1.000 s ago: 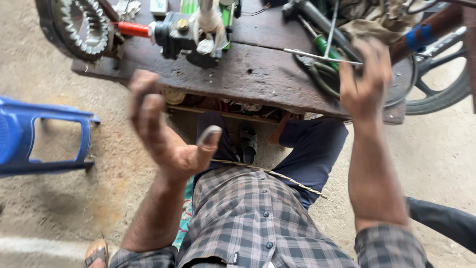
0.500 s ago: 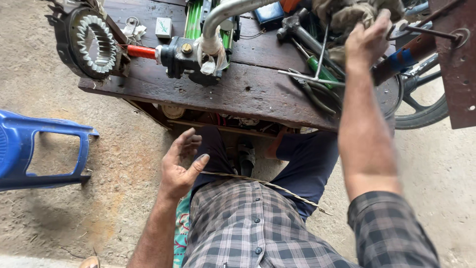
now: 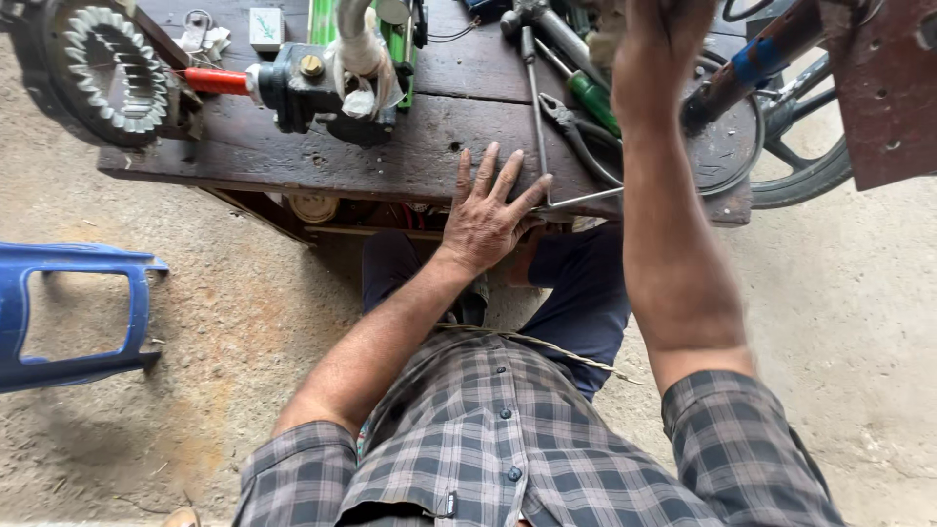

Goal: The person uses a screwdriver to adjust a small metal plate and then attaches it to a larger mechanical component with a green casing. They use a wrench to tighten bolts and wipe the assembly with a cloth.

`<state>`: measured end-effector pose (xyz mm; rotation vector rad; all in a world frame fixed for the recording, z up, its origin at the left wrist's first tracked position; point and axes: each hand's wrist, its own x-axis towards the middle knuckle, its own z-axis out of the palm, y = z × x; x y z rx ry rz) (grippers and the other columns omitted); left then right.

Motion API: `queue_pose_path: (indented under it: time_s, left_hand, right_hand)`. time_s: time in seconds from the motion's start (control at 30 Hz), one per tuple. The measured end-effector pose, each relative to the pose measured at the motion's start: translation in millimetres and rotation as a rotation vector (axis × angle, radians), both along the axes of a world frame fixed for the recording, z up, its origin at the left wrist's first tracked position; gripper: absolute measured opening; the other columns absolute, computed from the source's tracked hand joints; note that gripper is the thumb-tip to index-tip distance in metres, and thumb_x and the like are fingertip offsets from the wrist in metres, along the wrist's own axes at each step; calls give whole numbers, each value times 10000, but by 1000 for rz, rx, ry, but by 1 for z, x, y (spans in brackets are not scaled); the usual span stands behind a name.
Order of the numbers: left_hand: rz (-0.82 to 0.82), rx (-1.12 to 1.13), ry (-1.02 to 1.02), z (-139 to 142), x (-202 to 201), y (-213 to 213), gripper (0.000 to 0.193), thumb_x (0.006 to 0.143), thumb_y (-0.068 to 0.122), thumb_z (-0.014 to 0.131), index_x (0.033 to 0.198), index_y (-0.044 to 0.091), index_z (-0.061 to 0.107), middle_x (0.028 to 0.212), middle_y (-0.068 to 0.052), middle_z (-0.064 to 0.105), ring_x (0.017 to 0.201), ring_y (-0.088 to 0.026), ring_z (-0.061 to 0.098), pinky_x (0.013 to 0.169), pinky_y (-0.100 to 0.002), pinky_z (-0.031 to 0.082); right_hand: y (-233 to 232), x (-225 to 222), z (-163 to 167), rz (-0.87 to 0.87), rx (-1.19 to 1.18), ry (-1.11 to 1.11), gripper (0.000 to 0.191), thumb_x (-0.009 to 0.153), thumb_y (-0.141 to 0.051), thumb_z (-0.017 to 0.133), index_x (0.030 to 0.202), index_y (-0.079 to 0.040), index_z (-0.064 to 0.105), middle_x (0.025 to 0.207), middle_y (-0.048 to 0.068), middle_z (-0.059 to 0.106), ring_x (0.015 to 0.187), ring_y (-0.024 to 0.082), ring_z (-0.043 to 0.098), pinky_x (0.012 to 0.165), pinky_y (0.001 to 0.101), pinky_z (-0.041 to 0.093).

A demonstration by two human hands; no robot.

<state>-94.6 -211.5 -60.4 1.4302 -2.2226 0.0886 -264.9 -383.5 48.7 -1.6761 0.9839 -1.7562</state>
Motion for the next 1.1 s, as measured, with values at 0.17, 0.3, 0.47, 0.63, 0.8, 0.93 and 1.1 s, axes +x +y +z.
queue_pose_path:
  time_s: [0.17, 0.3, 0.47, 0.63, 0.8, 0.93, 1.1]
  left_hand:
    - [-117, 70, -54, 2, -11, -19, 615, 925, 387, 715, 1506, 361, 516, 1629, -142, 381, 1514, -372, 341, 1222, -664, 212]
    - [-191, 141, -42, 10, -32, -41, 623, 931, 409, 726, 1495, 298, 486, 1630, -162, 370, 1497, -373, 369, 1218, -619, 272]
    - [-173, -54, 16, 17, -52, -52, 656, 934, 420, 777, 1494, 312, 454, 1627, -135, 394, 1487, -340, 431, 1215, -546, 383]
    - [-168, -77, 311, 15, -25, -16, 697, 936, 431, 827, 1494, 326, 422, 1624, -108, 419, 1478, -308, 493, 1212, -473, 494]
    - [-808, 791, 2038, 1, 37, 51, 830, 915, 484, 767, 1593, 354, 305, 1526, -35, 475, 1305, -317, 601, 957, -502, 609]
    - [-232, 799, 2269, -3, 71, 93, 541, 1000, 238, 688, 1433, -12, 484, 1232, -198, 621, 1071, -317, 676, 955, -477, 595]
    - [52, 334, 2269, -3, 115, 144, 442, 903, 318, 598, 1237, 30, 602, 1052, -121, 720, 904, -247, 728, 828, -470, 636]
  right_hand:
    - [74, -43, 24, 77, -447, -274, 431, 1034, -236, 718, 1344, 14, 552, 1306, 152, 656, 1176, 221, 648, 1046, 377, 555]
    - [101, -55, 55, 315, -322, -517, 458, 964, -223, 757, 1281, 22, 536, 1276, 190, 656, 1192, 287, 685, 1039, 370, 579]
    - [107, -34, 70, -82, -375, 115, 363, 1006, -214, 754, 1255, -19, 573, 1232, 166, 694, 1140, 277, 715, 992, 404, 591]
    - [124, -59, 48, 23, -297, 171, 314, 979, -209, 781, 1232, -111, 622, 1202, 109, 694, 1086, 232, 716, 924, 387, 619]
    - [171, -24, -16, 327, 163, 279, 292, 951, -204, 808, 1209, -203, 672, 1171, 52, 693, 1032, 187, 717, 857, 369, 647]
    - [213, 50, -28, 733, -133, 941, 699, 737, -172, 808, 1368, 34, 588, 1273, 206, 587, 1136, 386, 610, 953, 536, 525]
    - [194, 81, 41, 752, -268, 722, 187, 920, -201, 760, 1052, -82, 706, 1291, 130, 674, 1160, 297, 680, 997, 465, 561]
